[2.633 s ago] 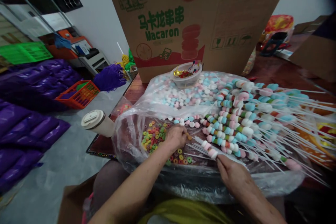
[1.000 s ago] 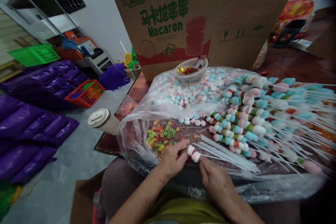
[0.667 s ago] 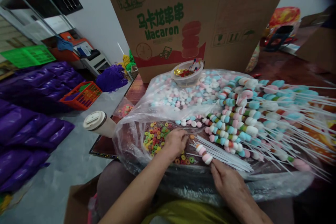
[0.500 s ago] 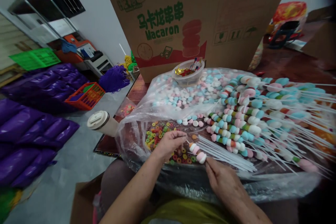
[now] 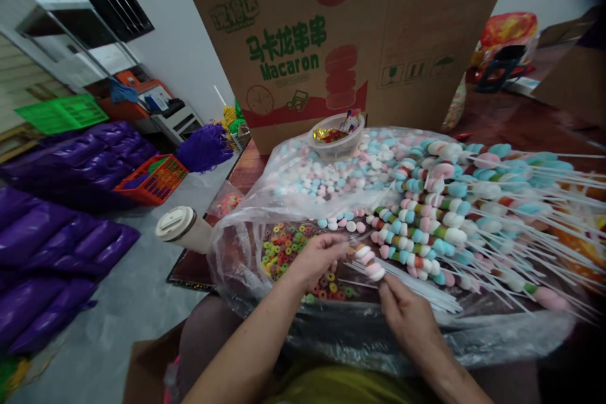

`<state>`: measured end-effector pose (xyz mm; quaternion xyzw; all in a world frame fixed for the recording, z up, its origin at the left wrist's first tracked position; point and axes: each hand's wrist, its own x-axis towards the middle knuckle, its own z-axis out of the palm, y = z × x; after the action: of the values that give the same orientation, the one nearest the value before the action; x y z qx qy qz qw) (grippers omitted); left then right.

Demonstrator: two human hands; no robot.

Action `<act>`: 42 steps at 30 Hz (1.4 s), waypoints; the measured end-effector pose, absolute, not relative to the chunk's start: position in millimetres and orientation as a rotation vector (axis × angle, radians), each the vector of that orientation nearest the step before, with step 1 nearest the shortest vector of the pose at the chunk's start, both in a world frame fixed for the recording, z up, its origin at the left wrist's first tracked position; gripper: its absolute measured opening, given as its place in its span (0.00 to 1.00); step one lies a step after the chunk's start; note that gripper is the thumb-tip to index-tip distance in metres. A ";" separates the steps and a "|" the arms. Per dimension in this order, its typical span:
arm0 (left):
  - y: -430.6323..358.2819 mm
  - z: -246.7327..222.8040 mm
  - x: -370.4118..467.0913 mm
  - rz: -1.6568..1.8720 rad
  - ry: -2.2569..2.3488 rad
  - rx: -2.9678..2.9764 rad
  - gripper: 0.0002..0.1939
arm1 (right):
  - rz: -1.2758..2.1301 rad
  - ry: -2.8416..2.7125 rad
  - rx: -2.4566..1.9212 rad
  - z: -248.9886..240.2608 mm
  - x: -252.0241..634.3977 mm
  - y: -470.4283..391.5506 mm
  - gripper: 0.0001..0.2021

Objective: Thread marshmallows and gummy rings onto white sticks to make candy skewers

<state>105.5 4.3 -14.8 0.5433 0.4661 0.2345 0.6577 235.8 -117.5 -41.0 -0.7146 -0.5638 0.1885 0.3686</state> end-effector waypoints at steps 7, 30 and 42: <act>53.6 -9.6 151.8 0.034 0.962 2.554 0.18 | 0.577 -1.045 -1.668 -39.4 253.3 -109.5 0.12; -35.4 17.9 69.2 0.514 0.622 0.677 0.19 | 0.651 -1.404 -1.378 -6.6 220.1 -76.5 0.07; -49.1 18.9 85.8 0.844 0.793 0.646 0.14 | 0.832 -1.149 -1.388 0.8 191.1 -87.5 0.12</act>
<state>85.8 -49.1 18.9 0.2997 0.3682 0.3916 0.7882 191.1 -87.5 0.8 -0.5856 -0.4848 0.3511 0.5466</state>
